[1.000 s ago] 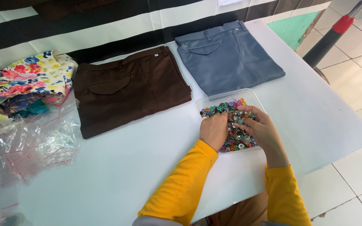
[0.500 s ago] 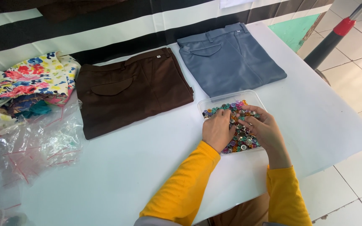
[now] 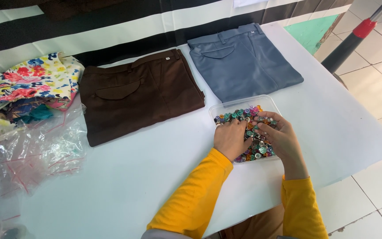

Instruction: The person sorts light blue buttons from a mixed container, places them on the table, then puts them into a small plastic bag and seals it. The workspace includes folded trousers and other plastic bags on a white table.

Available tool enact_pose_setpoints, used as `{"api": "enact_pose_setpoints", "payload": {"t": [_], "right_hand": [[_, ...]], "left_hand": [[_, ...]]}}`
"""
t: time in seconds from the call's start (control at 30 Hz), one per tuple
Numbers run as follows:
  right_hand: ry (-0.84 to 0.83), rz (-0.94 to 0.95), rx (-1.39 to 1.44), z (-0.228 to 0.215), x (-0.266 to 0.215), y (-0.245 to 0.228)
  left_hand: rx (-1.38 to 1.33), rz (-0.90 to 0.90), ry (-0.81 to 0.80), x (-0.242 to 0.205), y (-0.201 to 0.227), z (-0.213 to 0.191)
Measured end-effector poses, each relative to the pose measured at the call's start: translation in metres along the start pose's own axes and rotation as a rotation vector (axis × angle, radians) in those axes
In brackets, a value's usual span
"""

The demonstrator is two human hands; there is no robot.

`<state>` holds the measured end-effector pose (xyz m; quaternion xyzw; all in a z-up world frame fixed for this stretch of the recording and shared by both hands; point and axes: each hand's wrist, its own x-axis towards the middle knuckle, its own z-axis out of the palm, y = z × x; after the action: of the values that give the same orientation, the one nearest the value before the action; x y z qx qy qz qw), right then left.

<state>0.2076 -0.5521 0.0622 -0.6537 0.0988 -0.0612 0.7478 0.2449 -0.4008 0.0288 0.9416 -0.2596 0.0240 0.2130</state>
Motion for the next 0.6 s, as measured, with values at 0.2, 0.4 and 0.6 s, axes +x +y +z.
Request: {"api": "enact_pose_setpoints", "payload": {"t": [0.2,0.4,0.6], "right_hand": [[-0.014,0.011,-0.011,0.001,-0.003,-0.001],[-0.026,0.001,0.008,0.002,-0.001,-0.003],[-0.002,0.062,0.002,0.007,-0.009,-0.016]], "left_hand": [[-0.154,0.025,-0.029,-0.006,0.011,-0.029],[-0.22,-0.012,-0.047,-0.004,0.006,-0.023],[-0.301,-0.037,0.145,-0.005,0.009,-0.023]]}}
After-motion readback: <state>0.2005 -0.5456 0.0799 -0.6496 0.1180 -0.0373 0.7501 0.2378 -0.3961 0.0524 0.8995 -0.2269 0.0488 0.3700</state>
